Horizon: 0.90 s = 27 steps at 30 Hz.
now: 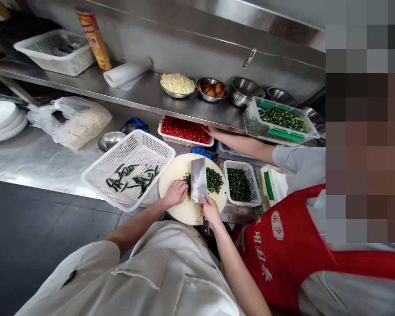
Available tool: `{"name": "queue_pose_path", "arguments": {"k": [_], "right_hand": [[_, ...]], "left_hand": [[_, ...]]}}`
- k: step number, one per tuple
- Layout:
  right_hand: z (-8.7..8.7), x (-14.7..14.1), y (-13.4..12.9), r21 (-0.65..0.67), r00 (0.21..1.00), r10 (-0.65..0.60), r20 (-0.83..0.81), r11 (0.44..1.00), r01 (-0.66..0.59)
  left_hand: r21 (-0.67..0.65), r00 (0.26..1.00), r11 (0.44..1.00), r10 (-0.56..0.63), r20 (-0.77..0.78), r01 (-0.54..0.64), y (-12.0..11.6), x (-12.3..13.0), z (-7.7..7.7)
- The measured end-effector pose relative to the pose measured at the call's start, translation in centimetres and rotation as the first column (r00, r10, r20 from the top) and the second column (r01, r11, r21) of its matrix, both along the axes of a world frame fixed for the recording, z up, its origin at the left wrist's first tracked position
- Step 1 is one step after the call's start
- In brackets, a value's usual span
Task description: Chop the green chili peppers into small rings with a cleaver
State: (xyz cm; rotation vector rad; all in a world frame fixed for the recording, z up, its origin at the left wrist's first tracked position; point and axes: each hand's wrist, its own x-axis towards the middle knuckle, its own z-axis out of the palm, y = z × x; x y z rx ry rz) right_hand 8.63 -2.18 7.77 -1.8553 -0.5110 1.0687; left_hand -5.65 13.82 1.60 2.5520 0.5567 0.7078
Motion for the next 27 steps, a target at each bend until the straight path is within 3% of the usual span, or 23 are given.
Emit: {"name": "queue_pose_path", "arguments": {"k": [2,4,6,8,11,15,17,19,22,27], "right_hand": [[0.2,2.6,-1.6,-0.087,0.98,0.0,0.2,0.996,0.018],[0.5,5.4,-3.2,-0.221,0.893,0.048,0.448,0.973,0.059],[0.8,7.8,-4.7,-0.374,0.802,0.131,0.582,0.919,0.122],[1.1,9.4,-5.6,-0.501,0.767,0.214,0.605,0.851,0.158],[1.6,9.9,-5.6,-0.606,0.757,0.291,0.584,0.778,0.168],[2.3,8.1,-3.4,-0.653,0.751,0.324,0.575,0.736,0.182],[2.8,7.0,-2.3,-0.654,0.748,0.338,0.572,0.738,0.167],[3.3,6.4,-1.8,-0.643,0.751,0.341,0.565,0.753,0.141],[4.0,6.6,-2.4,-0.607,0.765,0.295,0.572,0.78,0.154],[4.0,7.9,-3.9,-0.621,0.768,0.236,0.596,0.742,0.253]], "left_hand": [[-0.017,0.999,1.0,0.014,-0.034,-0.015,0.7,-1.2,-0.3],[-0.019,0.998,0.999,0.037,-0.052,-0.038,1.2,-2.0,-0.4],[-0.012,0.996,0.998,0.055,-0.065,-0.055,1.8,-1.7,-0.2],[-0.012,0.996,0.999,0.051,-0.073,-0.052,2.7,0.2,0.0],[-0.034,0.996,0.999,-0.006,-0.09,0.003,4.9,5.8,0.5],[-0.139,0.971,0.988,-0.099,-0.217,0.07,7.9,14.8,0.2],[-0.193,0.94,0.977,-0.145,-0.308,0.088,8.7,18.0,-0.4],[-0.212,0.92,0.97,-0.189,-0.345,0.12,8.9,19.9,-1.4],[-0.206,0.928,0.96,-0.244,-0.282,0.19,8.6,20.8,-2.8],[-0.195,0.926,0.93,-0.344,-0.155,0.312,8.1,21.6,-3.7]]}}
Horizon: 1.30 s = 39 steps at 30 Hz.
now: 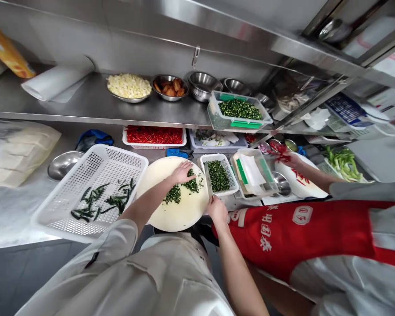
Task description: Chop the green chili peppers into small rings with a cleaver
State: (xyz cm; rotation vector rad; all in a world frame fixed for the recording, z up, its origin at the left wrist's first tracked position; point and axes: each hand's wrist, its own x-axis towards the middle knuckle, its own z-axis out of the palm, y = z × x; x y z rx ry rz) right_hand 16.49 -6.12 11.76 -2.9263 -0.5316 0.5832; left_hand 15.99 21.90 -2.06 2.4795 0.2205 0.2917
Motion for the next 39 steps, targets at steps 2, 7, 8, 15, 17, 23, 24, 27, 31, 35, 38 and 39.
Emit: {"name": "queue_pose_path", "arguments": {"k": [2,7,8,15,17,23,24,27,31,35,38,39], "right_hand": [[-0.6,-0.2,0.2,-0.013,1.0,0.017,-0.014,1.0,-0.017],[-2.9,-1.7,0.2,0.095,0.995,0.058,-0.084,0.994,-0.05],[-3.5,-1.8,-0.4,0.17,0.991,0.057,-0.123,0.985,-0.036],[-7.0,-0.2,-7.0,0.471,0.674,-0.039,-0.738,0.685,0.555],[-7.7,-0.7,-7.6,0.439,0.582,-0.025,-0.813,0.63,0.64],[-9.0,-5.3,-3.7,0.393,0.452,0.057,-0.89,0.598,0.699],[-9.1,-5.9,-2.8,0.391,0.436,0.077,-0.897,0.601,0.697],[-8.9,-6.3,-1.1,0.388,0.379,0.146,-0.914,0.59,0.708],[-7.5,-4.5,-1.5,0.382,0.321,0.208,-0.924,0.549,0.744],[-4.9,0.2,-3.0,0.455,0.403,0.214,-0.89,0.489,0.745],[-2.4,5.9,-3.6,0.603,0.648,0.128,-0.751,0.531,0.595],[-1.6,8.0,-3.7,0.64,0.757,0.07,-0.649,0.589,0.494]], "left_hand": [[0.001,0.998,0.999,-0.054,0.024,0.054,-0.4,0.6,0.1],[0.0,0.988,0.989,-0.148,0.052,0.148,-2.6,0.1,0.5],[0.008,0.988,0.989,-0.151,0.046,0.15,-3.3,-0.5,0.7],[0.092,0.999,0.995,-0.045,0.028,0.042,-9.6,-5.1,2.1],[0.088,0.998,0.995,0.037,0.042,-0.04,-11.1,-5.3,2.5],[0.01,0.963,0.968,0.247,0.109,-0.249,-11.5,-5.0,3.2],[-0.021,0.948,0.956,0.294,0.124,-0.294,-11.2,-5.1,3.3],[-0.087,0.898,0.914,0.406,0.168,-0.397,-10.4,-5.2,3.8],[-0.073,0.89,0.915,0.404,0.213,-0.398,-10.2,-3.4,6.1],[-0.069,0.917,0.953,0.304,0.26,-0.296,-11.3,3.2,9.5],[-0.14,0.908,0.962,0.268,0.322,-0.234,-12.3,10.0,10.6],[-0.173,0.902,0.958,0.275,0.333,-0.229,-12.5,12.0,10.5]]}}
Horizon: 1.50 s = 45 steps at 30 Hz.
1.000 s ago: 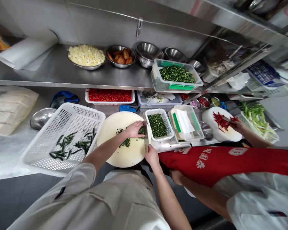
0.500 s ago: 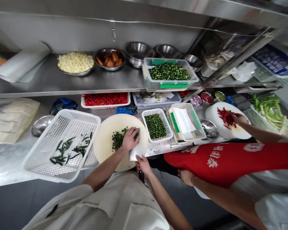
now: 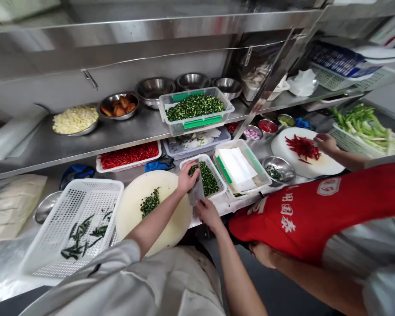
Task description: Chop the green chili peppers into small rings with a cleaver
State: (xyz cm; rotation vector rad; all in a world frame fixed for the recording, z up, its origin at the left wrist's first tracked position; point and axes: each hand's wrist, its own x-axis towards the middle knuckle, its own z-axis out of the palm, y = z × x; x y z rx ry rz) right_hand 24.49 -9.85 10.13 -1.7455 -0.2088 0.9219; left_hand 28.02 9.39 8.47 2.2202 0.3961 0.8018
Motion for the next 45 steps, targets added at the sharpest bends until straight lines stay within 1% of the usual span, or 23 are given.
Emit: {"name": "queue_pose_path", "arguments": {"k": [2,3,5,7,9,12,14,16,18,20,21,22,24,27,29,30,32,35,37,38,40,42,45], "right_hand": [[1.3,3.7,-0.3,-0.243,0.954,0.087,0.285,0.97,-0.016],[1.7,5.1,-0.6,-0.368,0.917,0.145,0.37,0.93,0.001],[1.9,6.8,-1.3,-0.522,0.862,0.237,0.449,0.852,0.038],[1.2,7.0,-2.2,-0.558,0.843,0.263,0.469,0.828,0.052],[0.1,6.1,-2.9,-0.51,0.845,0.244,0.475,0.859,0.039],[-1.6,4.0,-2.8,-0.417,0.853,0.265,0.451,0.907,-0.062],[-2.1,2.8,-1.6,-0.433,0.824,0.37,0.429,0.885,-0.172],[-2.2,1.7,0.3,-0.531,0.751,0.516,0.413,0.806,-0.262],[-1.8,0.4,2.6,-0.651,0.656,0.645,0.391,0.698,-0.299],[-1.2,-1.1,4.8,-0.74,0.569,0.734,0.37,0.603,-0.297],[-1.0,-2.1,5.7,-0.767,0.53,0.765,0.365,0.57,-0.294],[-0.8,-3.1,6.4,-0.784,0.493,0.79,0.365,0.546,-0.295],[-0.4,-5.2,7.2,-0.8,0.421,0.831,0.365,0.511,-0.315],[-0.2,-7.8,7.0,-0.801,0.337,0.884,0.323,0.445,-0.4],[-0.3,-8.3,6.2,-0.783,0.327,0.897,0.296,0.425,-0.455],[-0.6,-8.1,5.6,-0.76,0.348,0.89,0.295,0.439,-0.479],[-1.4,-6.8,4.1,-0.659,0.449,0.839,0.306,0.528,-0.536],[-3.4,-4.0,1.5,-0.381,0.732,0.655,0.187,0.735,-0.561],[-4.8,-2.9,-0.1,-0.221,0.88,0.475,0.014,0.86,-0.46],[-5.4,-2.7,-0.7,-0.171,0.919,0.389,-0.064,0.903,-0.394],[-6.4,-3.1,-1.0,-0.111,0.951,0.265,-0.16,0.952,-0.284],[-7.0,-4.5,-0.2,-0.077,0.959,0.206,-0.195,0.971,-0.225],[-7.6,-7.8,2.7,-0.041,0.959,0.181,-0.217,0.98,-0.194]], "left_hand": [[-0.063,1.0,0.998,0.008,0.006,-0.008,-0.3,3.1,-0.8],[-0.097,1.0,0.995,0.018,-0.005,-0.019,-0.4,4.0,-1.3],[-0.169,0.999,0.985,0.032,-0.029,-0.037,-0.2,4.4,-2.3],[-0.217,0.999,0.975,0.036,-0.026,-0.041,0.5,3.2,-3.0],[-0.214,0.999,0.976,0.034,-0.011,-0.036,1.8,0.6,-3.2],[-0.145,0.998,0.988,0.052,-0.042,-0.058,4.2,-6.1,-3.4],[-0.066,0.994,0.997,0.03,-0.102,-0.037,5.3,-12.4,-3.7],[0.041,0.979,0.998,-0.035,-0.199,0.044,5.3,-19.4,-4.1],[0.136,0.938,0.981,-0.083,-0.336,0.135,4.1,-26.0,-4.7],[0.192,0.885,0.969,-0.047,-0.464,0.152,2.2,-30.9,-5.4],[0.212,0.863,0.97,0.004,-0.505,0.12,1.3,-32.4,-5.8],[0.228,0.846,0.971,0.065,-0.529,0.068,0.5,-33.3,-6.2],[0.25,0.817,0.966,0.2,-0.54,-0.071,-0.2,-33.4,-6.9],[0.258,0.766,0.93,0.362,-0.532,-0.26,0.7,-30.9,-7.8],[0.256,0.739,0.91,0.414,-0.532,-0.326,2.2,-29.0,-8.3],[0.253,0.74,0.912,0.411,-0.532,-0.324,3.0,-28.2,-8.5],[0.239,0.778,0.938,0.343,-0.526,-0.251,4.3,-26.9,-8.8],[0.222,0.845,0.971,0.193,-0.499,-0.091,5.2,-25.4,-9.1],[0.212,0.862,0.976,0.144,-0.486,-0.044,5.2,-24.2,-9.2],[0.208,0.865,0.977,0.14,-0.482,-0.043,5.2,-23.6,-9.3],[0.199,0.869,0.978,0.154,-0.47,-0.065,5.0,-22.1,-9.1],[0.189,0.876,0.977,0.176,-0.45,-0.1,4.8,-20.5,-8.8],[0.147,0.895,0.976,0.204,-0.396,-0.158,4.7,-19.0,-8.0]]}}
